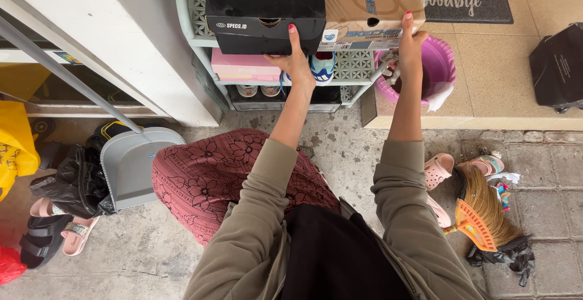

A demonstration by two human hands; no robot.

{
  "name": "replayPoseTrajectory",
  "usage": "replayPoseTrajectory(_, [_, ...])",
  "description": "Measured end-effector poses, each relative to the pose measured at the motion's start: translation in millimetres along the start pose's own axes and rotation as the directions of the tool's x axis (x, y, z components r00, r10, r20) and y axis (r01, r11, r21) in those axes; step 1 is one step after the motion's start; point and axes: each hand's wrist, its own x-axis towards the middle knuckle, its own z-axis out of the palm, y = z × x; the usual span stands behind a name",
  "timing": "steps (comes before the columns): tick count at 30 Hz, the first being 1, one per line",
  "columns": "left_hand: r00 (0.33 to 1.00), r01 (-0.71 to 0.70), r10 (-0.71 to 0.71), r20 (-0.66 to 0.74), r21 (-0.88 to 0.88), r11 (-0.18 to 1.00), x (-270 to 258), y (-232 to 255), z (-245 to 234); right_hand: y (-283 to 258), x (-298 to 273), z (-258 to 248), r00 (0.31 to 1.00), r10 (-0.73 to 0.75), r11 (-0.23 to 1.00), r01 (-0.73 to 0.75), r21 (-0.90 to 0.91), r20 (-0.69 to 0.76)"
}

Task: Cleaning shoeboxes with a cloth and organizing them on a rack.

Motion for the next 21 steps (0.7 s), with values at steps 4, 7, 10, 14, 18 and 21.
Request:
replayPoseTrajectory(4, [0.950,0.312,-0.312,-0.012,0.096,0.945,-34.0,5.5,12.8,-13.0,-14.9,5.6,0.996,0.088,0.967,-0.087,0.241,0.006])
replayPoseTrajectory(7, [0.871,0.443,-0.478,0.115,0.238,0.864,-48.9,-13.8,20.8,-18.6,-29.4,8.6,0.998,0.043,0.868,-0.056,0.493,0.038])
replayPoseTrajectory(10, [0.795,0.450,-0.559,0.238,0.386,0.805,-54.4,-31.5,33.4,-4.5,-20.5,2.1,1.000,0.015,0.856,-0.003,0.516,-0.019])
replayPoseTrajectory(14, [0.832,0.366,-0.435,0.344,0.249,0.897,-72.2,-24.9,46.4,-14.7,-27.0,-17.3,0.983,-0.132,0.809,0.181,0.559,-0.126])
replayPoseTrajectory(18, [0.847,0.250,-0.321,0.424,0.214,0.944,-82.3,19.9,70.6,-86.1,-78.4,-35.5,0.978,-0.204,0.798,0.197,0.569,-0.051])
replayPoseTrajectory(21, [0.853,0.199,-0.290,0.433,0.243,0.949,-71.7,55.3,77.7,-113.0,-62.4,-27.3,0.960,-0.279,0.795,0.227,0.562,0.007])
